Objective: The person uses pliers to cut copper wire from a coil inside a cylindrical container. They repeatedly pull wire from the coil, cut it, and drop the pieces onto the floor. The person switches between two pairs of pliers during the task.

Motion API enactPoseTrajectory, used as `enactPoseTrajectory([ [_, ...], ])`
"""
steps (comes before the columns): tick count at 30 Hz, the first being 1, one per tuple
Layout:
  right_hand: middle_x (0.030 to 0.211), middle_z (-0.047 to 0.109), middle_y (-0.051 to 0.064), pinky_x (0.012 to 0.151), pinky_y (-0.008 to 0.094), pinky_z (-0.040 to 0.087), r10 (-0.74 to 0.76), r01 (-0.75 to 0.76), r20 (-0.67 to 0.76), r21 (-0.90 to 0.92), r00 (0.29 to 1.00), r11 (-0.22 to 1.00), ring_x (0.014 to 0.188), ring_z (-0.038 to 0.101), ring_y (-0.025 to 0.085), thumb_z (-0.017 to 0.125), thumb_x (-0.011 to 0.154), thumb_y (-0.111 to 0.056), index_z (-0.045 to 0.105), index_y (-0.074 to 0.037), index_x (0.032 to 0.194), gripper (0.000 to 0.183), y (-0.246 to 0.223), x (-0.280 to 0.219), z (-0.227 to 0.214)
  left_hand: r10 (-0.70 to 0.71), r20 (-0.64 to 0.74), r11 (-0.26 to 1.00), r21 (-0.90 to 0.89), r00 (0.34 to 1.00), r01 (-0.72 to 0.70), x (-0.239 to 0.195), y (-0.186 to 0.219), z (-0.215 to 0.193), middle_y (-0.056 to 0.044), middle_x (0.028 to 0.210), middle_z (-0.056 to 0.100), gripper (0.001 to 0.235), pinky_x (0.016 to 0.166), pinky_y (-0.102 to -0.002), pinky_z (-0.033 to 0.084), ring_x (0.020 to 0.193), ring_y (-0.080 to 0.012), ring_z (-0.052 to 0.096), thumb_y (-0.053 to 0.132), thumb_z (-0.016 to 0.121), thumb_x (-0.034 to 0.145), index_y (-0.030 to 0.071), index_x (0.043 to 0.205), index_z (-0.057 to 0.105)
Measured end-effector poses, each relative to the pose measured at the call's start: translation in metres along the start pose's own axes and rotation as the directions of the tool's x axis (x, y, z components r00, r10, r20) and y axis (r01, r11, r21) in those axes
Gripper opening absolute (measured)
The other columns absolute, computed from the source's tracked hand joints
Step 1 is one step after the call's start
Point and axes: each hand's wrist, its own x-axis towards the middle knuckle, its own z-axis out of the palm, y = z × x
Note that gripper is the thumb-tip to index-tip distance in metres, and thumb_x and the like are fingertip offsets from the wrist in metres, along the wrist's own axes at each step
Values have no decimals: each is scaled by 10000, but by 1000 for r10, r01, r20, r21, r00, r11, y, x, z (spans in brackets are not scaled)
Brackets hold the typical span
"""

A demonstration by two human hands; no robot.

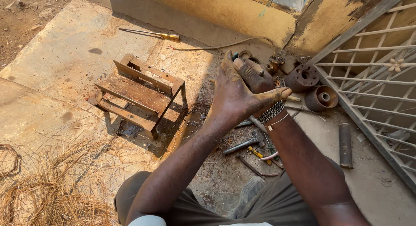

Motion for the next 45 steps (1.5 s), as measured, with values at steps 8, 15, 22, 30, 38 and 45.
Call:
enactPoseTrajectory([
  [8, 899, 564, -30, 697, 259, 496, -355, 267, 171, 392, 919, 880, 822, 553, 73, 607, 1096, -367, 575, -95, 970, 302, 25, 9, 9, 25, -127, 974, -219, 992, -53, 3, -2, 13, -67, 1165, 770, 760, 916, -330, 654, 1041, -191, 783, 477, 813, 743, 94, 1374, 630],
  [15, 773, 501, -29, 553, 245, 413, -468, 449, 43, 220, 882, 866, 644, 475, 66, 601, 1139, -430, 543, -98, 934, 395, 2, -2, 2, 219, 39, 945, -256, 975, -202, 11, -4, -16, -101, 1155, 735, 745, 951, -362, 617, 1050, -210, 749, 418, 944, 727, 78, 1305, 620],
  [22, 1002, 667, 33, 543, 314, 532, -522, 568, -256, 157, 814, 808, 792, 694, 214, 710, 1010, -2, 513, -133, 1090, 249, -56, -19, -65, -56, 419, 955, 289, 906, -74, 11, -38, -42, -82, 1420, 602, 341, 1038, -427, 489, 1267, -270, 571, 302, 926, 697, 186, 996, 812],
  [30, 944, 694, 111, 624, 364, 653, 1, 73, -220, 327, 975, 942, 850, 770, 246, 600, 849, 126, 600, -68, 901, 201, 48, -8, -97, -259, 620, 817, 550, 741, -175, 5, -58, -4, -68, 1291, 656, 560, 979, -407, 530, 1160, -225, 627, 419, 927, 669, 135, 1103, 713],
  [38, 1012, 717, 239, 612, 293, 539, 27, -53, -245, -101, 969, 993, 822, 691, 255, 521, 886, 177, 754, 34, 1061, 324, 60, 0, -134, -233, 640, 914, 401, 732, -60, 9, -77, -13, -18, 1338, 662, 128, 860, -326, 595, 1021, -160, 697, 243, 857, 756, 163, 835, 796],
  [45, 1307, 653, 220, 957, 414, 616, -194, 200, -48, 258, 980, 945, 1242, 686, 362, 396, 843, 233, 678, 64, 1166, 461, 7, -21, -103, -111, 573, 958, 278, 812, -66, 3, -87, -21, -44, 1285, 706, 111, 911, -360, 581, 1079, -188, 690, 196, 861, 763, 113, 808, 801],
])
